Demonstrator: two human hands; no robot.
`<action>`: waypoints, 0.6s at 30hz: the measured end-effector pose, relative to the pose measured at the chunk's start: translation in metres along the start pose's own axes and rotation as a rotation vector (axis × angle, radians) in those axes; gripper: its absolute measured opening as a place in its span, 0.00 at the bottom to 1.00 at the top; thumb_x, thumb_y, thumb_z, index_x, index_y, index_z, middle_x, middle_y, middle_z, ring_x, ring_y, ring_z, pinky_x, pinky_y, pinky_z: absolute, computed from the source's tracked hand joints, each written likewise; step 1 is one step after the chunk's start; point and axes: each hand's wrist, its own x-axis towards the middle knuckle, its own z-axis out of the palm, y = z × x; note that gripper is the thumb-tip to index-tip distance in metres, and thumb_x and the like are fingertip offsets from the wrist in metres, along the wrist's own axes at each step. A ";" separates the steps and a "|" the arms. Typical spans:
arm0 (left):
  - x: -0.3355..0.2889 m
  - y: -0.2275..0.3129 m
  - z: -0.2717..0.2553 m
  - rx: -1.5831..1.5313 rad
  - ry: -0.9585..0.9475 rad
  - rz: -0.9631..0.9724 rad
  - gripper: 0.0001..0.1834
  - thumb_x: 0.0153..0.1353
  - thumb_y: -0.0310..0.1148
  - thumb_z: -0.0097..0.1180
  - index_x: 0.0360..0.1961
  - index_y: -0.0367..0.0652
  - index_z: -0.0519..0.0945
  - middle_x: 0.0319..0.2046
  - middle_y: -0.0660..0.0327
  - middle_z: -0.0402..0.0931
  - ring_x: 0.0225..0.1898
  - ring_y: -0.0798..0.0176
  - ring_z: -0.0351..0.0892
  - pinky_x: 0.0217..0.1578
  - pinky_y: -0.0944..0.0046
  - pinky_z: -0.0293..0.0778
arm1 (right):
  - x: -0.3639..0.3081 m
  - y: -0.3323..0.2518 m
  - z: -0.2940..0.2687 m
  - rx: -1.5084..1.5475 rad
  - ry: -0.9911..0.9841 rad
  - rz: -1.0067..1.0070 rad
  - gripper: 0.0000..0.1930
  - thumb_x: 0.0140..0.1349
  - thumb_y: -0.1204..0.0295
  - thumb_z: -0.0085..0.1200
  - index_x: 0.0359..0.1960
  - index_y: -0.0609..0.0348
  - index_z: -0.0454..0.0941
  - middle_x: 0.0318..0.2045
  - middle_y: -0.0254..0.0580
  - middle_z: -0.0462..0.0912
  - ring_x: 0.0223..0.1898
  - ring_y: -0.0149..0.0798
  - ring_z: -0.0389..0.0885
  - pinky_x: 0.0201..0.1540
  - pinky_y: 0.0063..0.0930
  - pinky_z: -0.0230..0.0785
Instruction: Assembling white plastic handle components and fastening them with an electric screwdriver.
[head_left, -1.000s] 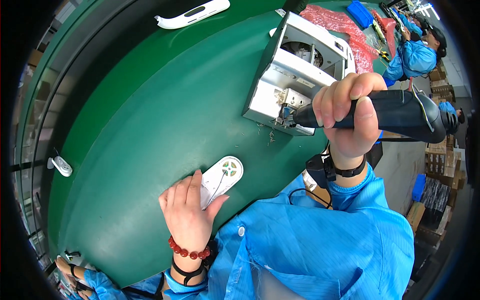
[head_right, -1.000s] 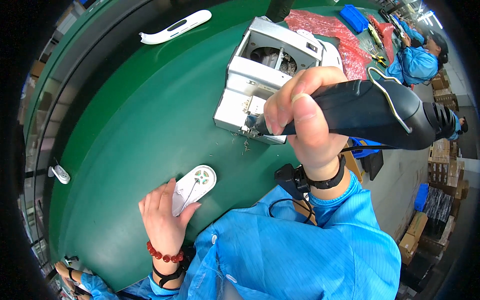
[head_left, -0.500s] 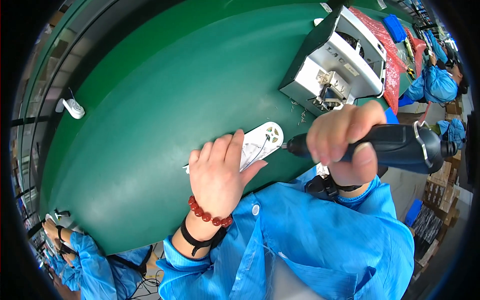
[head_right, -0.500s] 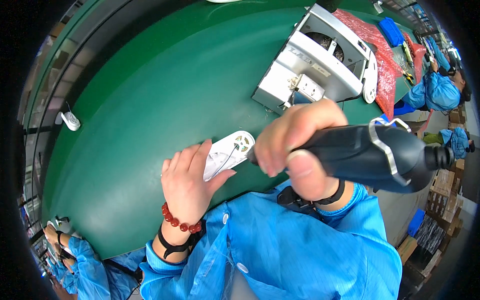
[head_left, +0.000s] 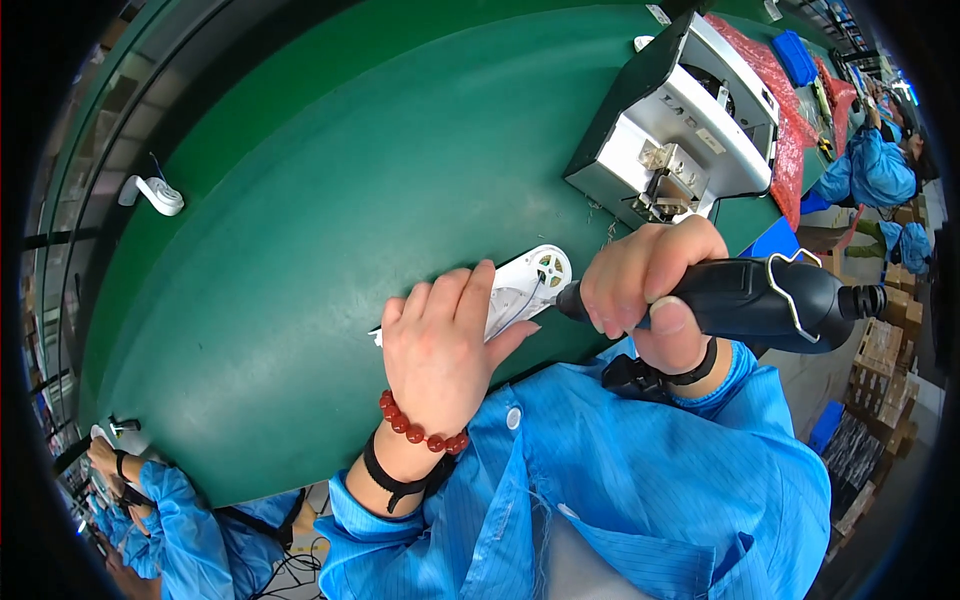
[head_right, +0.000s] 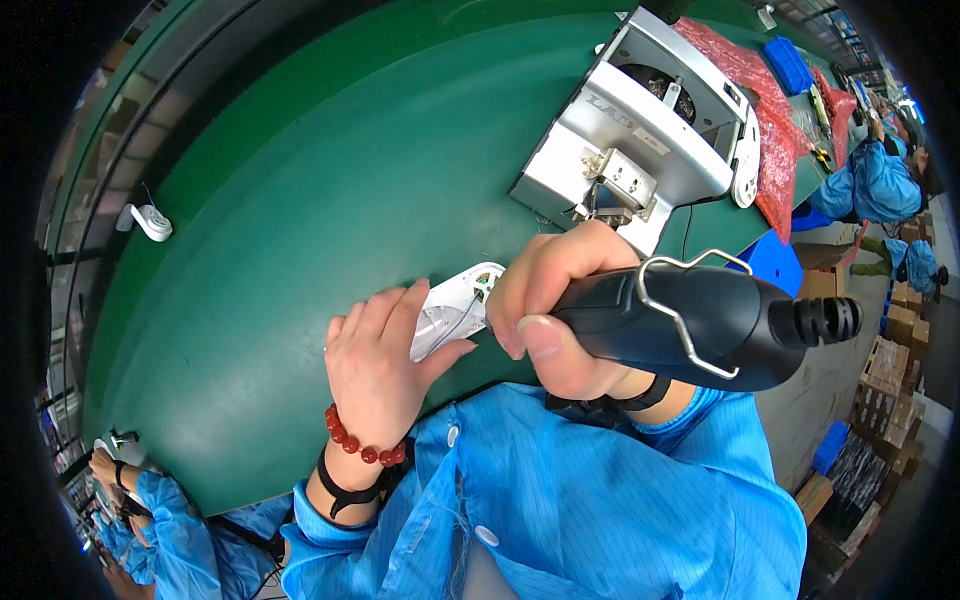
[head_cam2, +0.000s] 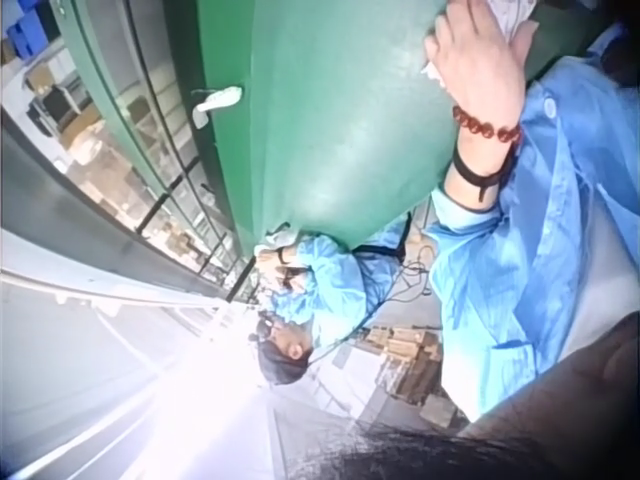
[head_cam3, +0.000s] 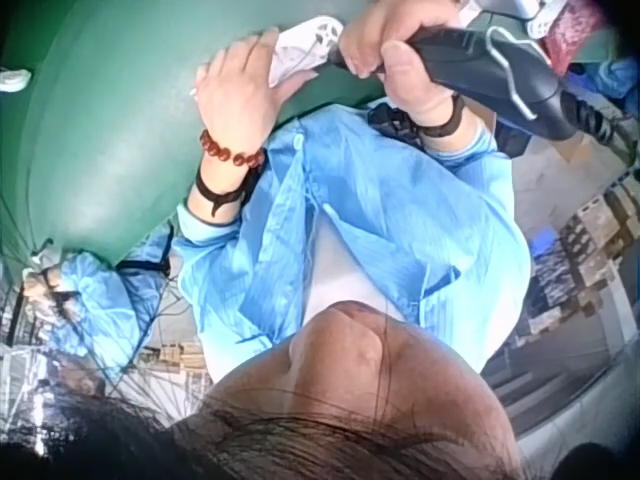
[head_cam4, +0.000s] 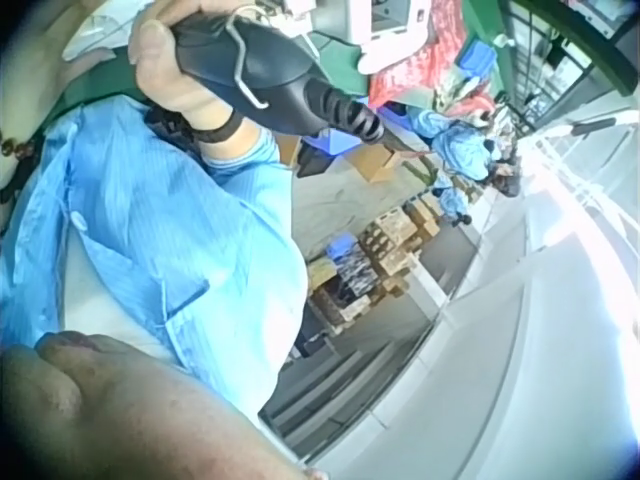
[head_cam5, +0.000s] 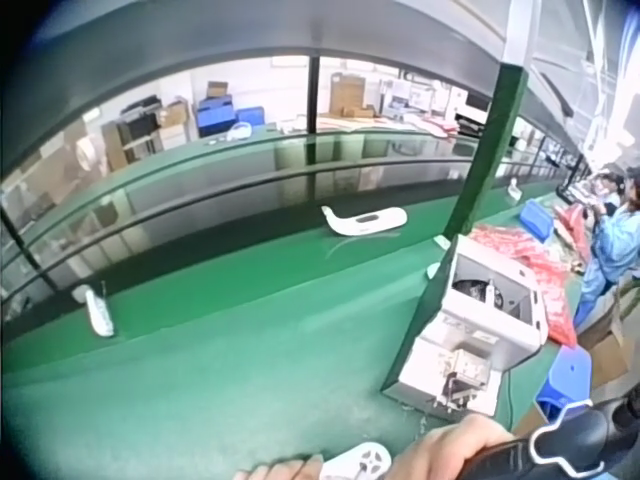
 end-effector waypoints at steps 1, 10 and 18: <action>0.000 0.000 0.000 -0.005 0.000 0.004 0.33 0.36 0.45 0.73 0.46 0.42 0.80 0.38 0.63 0.78 0.37 0.60 0.77 0.36 0.60 0.65 | 0.000 0.001 0.001 0.010 -0.006 -0.023 0.15 0.62 0.63 0.59 0.35 0.54 0.64 0.18 0.34 0.71 0.17 0.32 0.71 0.21 0.29 0.68; 0.002 0.013 -0.002 -0.015 0.010 0.000 0.34 0.37 0.43 0.73 0.48 0.42 0.80 0.40 0.62 0.79 0.38 0.58 0.77 0.37 0.59 0.65 | 0.008 -0.018 -0.019 -0.023 -0.176 -0.128 0.12 0.63 0.66 0.56 0.35 0.55 0.64 0.19 0.35 0.71 0.18 0.32 0.72 0.21 0.28 0.69; -0.003 0.027 -0.010 0.050 -0.021 -0.014 0.36 0.35 0.43 0.74 0.49 0.41 0.80 0.40 0.62 0.79 0.39 0.59 0.77 0.37 0.60 0.66 | 0.031 -0.080 -0.079 -0.046 0.114 -0.398 0.07 0.67 0.67 0.42 0.39 0.57 0.64 0.23 0.38 0.69 0.17 0.33 0.68 0.23 0.31 0.66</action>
